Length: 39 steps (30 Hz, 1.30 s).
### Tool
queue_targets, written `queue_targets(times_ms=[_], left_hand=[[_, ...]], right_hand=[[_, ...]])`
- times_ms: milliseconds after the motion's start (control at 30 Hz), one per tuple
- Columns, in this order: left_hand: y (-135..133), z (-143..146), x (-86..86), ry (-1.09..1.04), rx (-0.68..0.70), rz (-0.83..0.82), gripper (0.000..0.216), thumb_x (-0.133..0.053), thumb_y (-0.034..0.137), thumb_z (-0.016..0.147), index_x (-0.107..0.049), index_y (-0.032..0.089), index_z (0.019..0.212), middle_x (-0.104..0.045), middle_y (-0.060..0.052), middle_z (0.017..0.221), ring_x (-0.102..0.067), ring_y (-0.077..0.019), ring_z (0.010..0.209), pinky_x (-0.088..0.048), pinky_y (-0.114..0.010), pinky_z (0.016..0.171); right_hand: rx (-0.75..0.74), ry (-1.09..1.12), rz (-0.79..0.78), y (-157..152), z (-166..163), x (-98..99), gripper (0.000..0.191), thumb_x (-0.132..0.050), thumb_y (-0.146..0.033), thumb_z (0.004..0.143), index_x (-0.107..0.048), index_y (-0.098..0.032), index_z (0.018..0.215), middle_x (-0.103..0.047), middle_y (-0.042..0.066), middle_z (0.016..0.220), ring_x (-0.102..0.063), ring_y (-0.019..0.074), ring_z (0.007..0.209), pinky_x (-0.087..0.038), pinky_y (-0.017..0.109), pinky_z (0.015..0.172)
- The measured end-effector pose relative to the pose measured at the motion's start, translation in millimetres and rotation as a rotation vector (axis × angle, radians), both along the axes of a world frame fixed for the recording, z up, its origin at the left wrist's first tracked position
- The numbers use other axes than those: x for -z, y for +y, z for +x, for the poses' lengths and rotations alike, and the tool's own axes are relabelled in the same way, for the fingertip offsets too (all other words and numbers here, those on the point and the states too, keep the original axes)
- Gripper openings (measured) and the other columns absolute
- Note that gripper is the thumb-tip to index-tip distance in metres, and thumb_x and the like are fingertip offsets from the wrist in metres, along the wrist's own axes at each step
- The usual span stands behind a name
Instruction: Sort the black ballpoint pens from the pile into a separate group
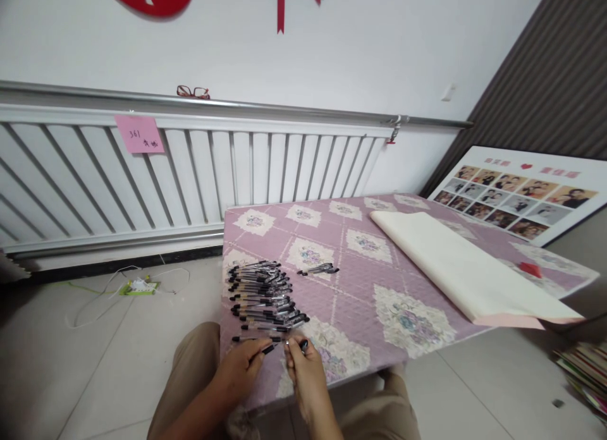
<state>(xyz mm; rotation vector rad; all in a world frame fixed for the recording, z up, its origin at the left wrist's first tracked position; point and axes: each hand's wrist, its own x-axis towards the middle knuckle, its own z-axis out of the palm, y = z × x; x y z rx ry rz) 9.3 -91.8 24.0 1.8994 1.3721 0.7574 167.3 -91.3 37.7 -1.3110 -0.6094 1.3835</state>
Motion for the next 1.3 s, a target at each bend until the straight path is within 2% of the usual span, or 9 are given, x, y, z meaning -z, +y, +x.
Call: queue_targets(times_ms=[167, 267, 400, 500, 633, 767, 867, 1133, 1300], left_hand=[[2, -1, -0.2, -0.069, 0.016, 0.009, 0.048, -0.039, 0.014, 0.082, -0.057, 0.022, 0.125, -0.064, -0.006, 0.119, -0.058, -0.0193, 0.109, -0.044, -0.035, 0.097], [3, -3, -1.6, -0.101, 0.008, 0.023, 0.049, -0.038, 0.013, 0.082, -0.055, 0.022, 0.127, -0.061, -0.005, 0.125, -0.054, -0.0189, 0.114, -0.041, -0.035, 0.101], [3, -7, -7.1, 0.057, 0.029, 0.024, 0.047, -0.038, 0.011, 0.080, -0.059, 0.022, 0.121, -0.064, -0.006, 0.118, -0.056, -0.0196, 0.109, -0.041, -0.035, 0.099], [1, -7, -12.4, 0.241, 0.005, -0.016, 0.043, -0.039, 0.010, 0.081, -0.061, 0.021, 0.115, -0.064, -0.007, 0.112, -0.058, -0.0212, 0.105, -0.043, -0.035, 0.094], [2, -3, -18.4, 0.332, 0.004, -0.043, 0.038, -0.041, 0.010, 0.082, -0.063, 0.023, 0.110, -0.062, -0.006, 0.109, -0.058, -0.0197, 0.101, -0.044, -0.031, 0.090], [5, 1, -21.4, 0.321, -0.016, -0.023, 0.038, -0.041, 0.009, 0.083, -0.062, 0.022, 0.112, -0.063, -0.005, 0.112, -0.055, -0.0186, 0.107, -0.040, -0.029, 0.095], [8, 3, -21.0, 0.317, -0.033, -0.018, 0.041, -0.041, 0.008, 0.082, -0.062, 0.023, 0.113, -0.063, -0.004, 0.113, -0.054, -0.0184, 0.109, -0.038, -0.030, 0.097], [20, 6, -15.1, 0.276, -0.067, 0.000, 0.038, -0.041, 0.011, 0.084, -0.062, 0.023, 0.114, -0.064, -0.004, 0.113, -0.054, -0.0194, 0.108, -0.038, -0.031, 0.096], [29, 8, -12.4, 0.289, -0.077, -0.003, 0.036, -0.042, 0.010, 0.085, -0.062, 0.021, 0.113, -0.064, -0.004, 0.112, -0.055, -0.0197, 0.106, -0.038, -0.030, 0.095]], right_hand=[[0.008, -0.034, 0.024, 1, 0, 3.5, 0.036, -0.071, -0.046, 0.062, -0.055, -0.021, 0.082, -0.045, -0.010, 0.052, -0.031, 0.0054, 0.041, -0.018, 0.016, 0.040], [-0.062, -0.202, 0.048, 3, 0, 7.4, 0.028, -0.065, -0.044, 0.065, -0.057, -0.021, 0.080, -0.043, -0.010, 0.049, -0.034, 0.0076, 0.041, -0.024, 0.018, 0.041], [-0.199, -0.565, 0.243, 7, -2, 8.9, 0.014, -0.059, -0.035, 0.066, -0.061, -0.021, 0.067, -0.060, -0.001, 0.061, -0.055, 0.0158, 0.059, -0.042, 0.025, 0.058], [-0.272, -0.767, 0.303, 12, -3, 9.7, 0.013, -0.054, -0.030, 0.066, -0.064, -0.022, 0.070, -0.068, 0.003, 0.071, -0.063, 0.0209, 0.072, -0.046, 0.029, 0.068], [-0.278, -0.930, 0.320, 18, 6, 10.8, 0.023, -0.050, -0.027, 0.068, -0.066, -0.022, 0.084, -0.072, 0.005, 0.081, -0.065, 0.0225, 0.078, -0.048, 0.030, 0.073], [-0.264, -1.033, 0.368, 16, 24, 12.0, 0.020, -0.047, -0.028, 0.075, -0.065, -0.021, 0.080, -0.070, 0.006, 0.078, -0.065, 0.0217, 0.075, -0.049, 0.028, 0.070], [-0.268, -1.192, 0.388, 14, 33, 12.1, 0.015, -0.051, -0.022, 0.073, -0.065, -0.022, 0.078, -0.069, 0.007, 0.081, -0.065, 0.0224, 0.077, -0.048, 0.030, 0.072], [-0.330, -1.448, 0.373, 34, 25, 3.5, 0.016, -0.053, -0.015, 0.078, -0.063, -0.024, 0.086, -0.068, 0.006, 0.088, -0.064, 0.0217, 0.082, -0.045, 0.027, 0.070], [-0.342, -1.492, 0.436, 50, 24, 5.4, 0.016, -0.052, -0.013, 0.079, -0.062, -0.023, 0.086, -0.067, 0.007, 0.091, -0.062, 0.0219, 0.087, -0.044, 0.027, 0.073]])
